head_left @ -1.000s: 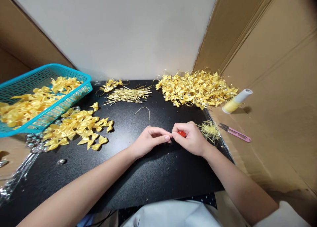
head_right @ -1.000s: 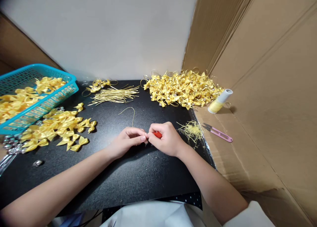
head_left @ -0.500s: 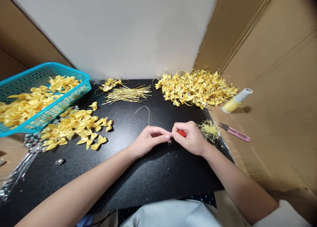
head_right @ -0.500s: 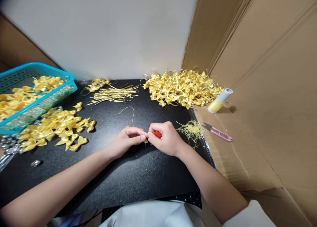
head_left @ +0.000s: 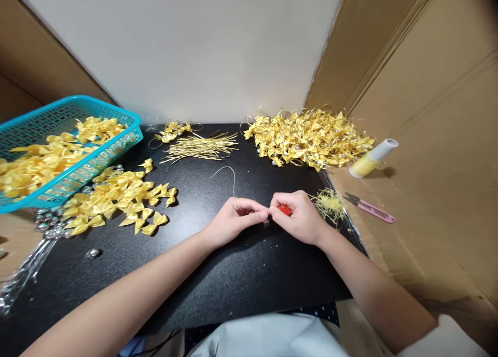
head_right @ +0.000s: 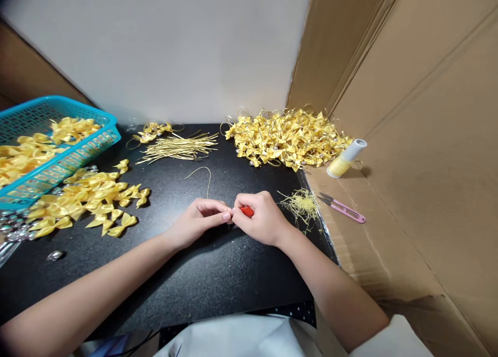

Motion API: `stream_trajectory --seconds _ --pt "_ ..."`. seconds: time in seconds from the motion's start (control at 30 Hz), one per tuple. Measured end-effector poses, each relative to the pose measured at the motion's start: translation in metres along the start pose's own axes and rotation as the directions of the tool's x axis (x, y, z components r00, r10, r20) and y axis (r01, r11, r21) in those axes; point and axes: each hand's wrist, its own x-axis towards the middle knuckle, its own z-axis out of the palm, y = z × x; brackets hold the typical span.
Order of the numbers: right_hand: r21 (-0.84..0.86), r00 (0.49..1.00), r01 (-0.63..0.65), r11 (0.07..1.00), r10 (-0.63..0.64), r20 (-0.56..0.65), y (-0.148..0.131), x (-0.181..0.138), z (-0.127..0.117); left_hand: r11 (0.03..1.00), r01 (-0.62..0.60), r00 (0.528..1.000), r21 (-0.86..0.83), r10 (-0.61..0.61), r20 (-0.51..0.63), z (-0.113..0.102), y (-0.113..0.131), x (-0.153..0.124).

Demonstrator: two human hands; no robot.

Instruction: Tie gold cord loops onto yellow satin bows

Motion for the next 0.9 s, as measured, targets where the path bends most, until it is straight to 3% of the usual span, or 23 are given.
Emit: stream_trajectory --seconds 0.4,0.67,0.9 --pt "-0.055 0.996 0.07 0.996 -0.066 0.057 0.007 -0.005 0.003 0.992 -0.033 0.999 0.126 0.037 -0.031 -0.004 0.0 -0.001" --pt "0.03 0.999 0.026 0.999 -0.027 0.046 0.008 -0.003 0.003 0.982 -0.052 0.999 0.182 0.053 -0.003 -0.001 0.001 -0.002" --pt "-0.025 1.0 0.02 0.999 -0.02 0.0 0.012 -0.002 0.001 0.984 -0.079 0.989 0.159 0.098 -0.113 -0.003 -0.001 -0.002"
